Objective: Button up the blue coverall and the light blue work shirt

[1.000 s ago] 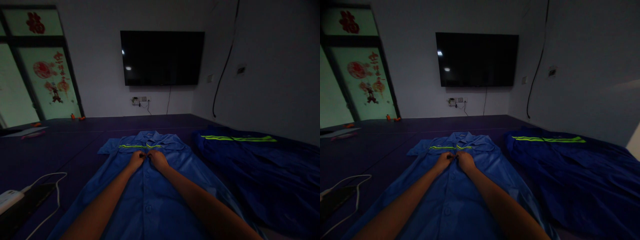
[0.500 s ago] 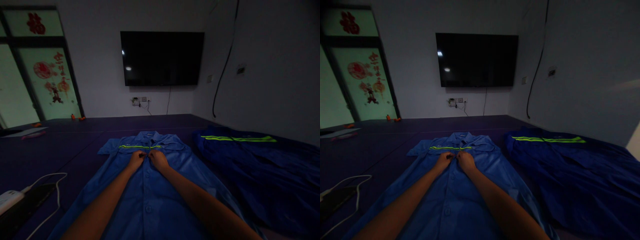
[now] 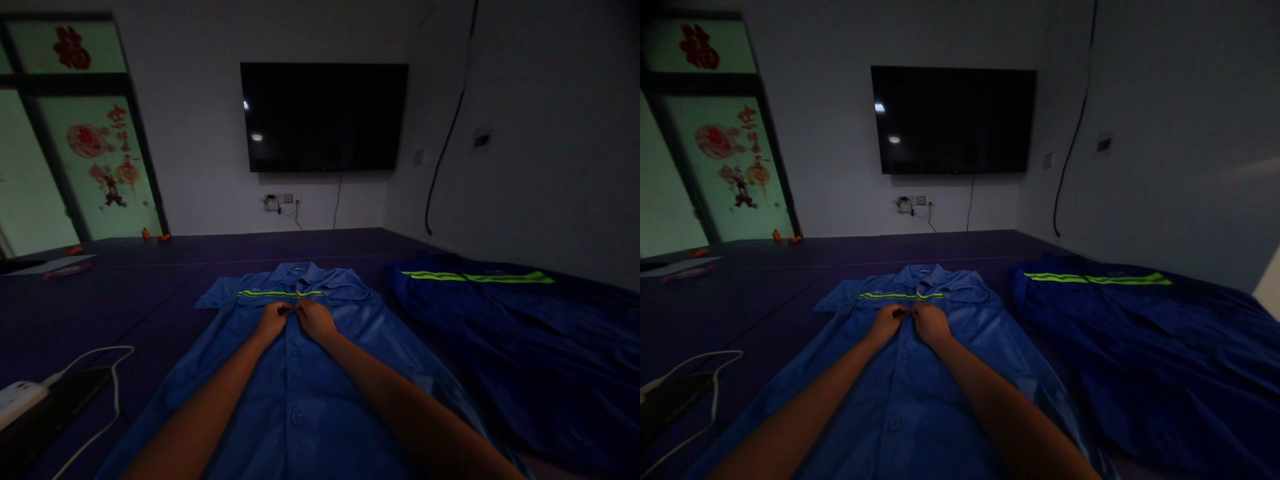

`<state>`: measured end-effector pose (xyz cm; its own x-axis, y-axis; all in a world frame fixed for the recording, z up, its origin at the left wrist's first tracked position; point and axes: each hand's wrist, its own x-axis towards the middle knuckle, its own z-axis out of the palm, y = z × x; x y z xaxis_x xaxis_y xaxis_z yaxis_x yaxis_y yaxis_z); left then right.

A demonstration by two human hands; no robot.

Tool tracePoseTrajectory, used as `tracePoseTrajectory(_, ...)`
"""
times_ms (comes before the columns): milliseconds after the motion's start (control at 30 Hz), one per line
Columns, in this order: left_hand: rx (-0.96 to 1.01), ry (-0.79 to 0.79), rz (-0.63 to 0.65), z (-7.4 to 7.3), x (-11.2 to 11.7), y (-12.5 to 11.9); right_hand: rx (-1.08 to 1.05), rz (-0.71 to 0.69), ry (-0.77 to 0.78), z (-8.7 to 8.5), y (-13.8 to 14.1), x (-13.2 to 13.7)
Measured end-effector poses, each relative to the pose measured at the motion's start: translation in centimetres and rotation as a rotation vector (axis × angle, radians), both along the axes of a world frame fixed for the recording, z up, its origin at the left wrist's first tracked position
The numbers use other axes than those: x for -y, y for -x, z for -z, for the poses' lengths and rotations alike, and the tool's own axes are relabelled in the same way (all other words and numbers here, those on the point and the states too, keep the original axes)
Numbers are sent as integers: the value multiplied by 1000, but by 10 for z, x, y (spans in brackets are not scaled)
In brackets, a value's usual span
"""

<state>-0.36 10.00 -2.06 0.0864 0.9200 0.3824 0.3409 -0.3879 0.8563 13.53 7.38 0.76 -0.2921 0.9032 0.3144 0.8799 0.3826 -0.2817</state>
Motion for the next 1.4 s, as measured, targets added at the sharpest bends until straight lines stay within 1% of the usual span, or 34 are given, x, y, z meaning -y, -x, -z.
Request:
tracePoseTrajectory(233, 16, 5, 9, 0, 0, 0, 1, -41, -47, 1, 0, 0)
tracePoseTrajectory(533, 27, 17, 2, 1, 0, 0, 34, -39, -49, 2, -1, -2)
tracePoseTrajectory(767, 22, 11, -27, -1, 0, 1, 46, -2, -17, 2, -1, -3)
tracePoseTrajectory(967, 6, 4, -34, -1, 0, 0, 44, 44, -35, 2, 1, -2)
tracePoseTrajectory(1133, -7, 1, -31, -1, -1, 0, 50, 62, -33, 3, 1, -3)
tracePoseTrajectory(1400, -11, -4, -56, -2, -1, 0, 3, 72, -35, 3, 0, -3)
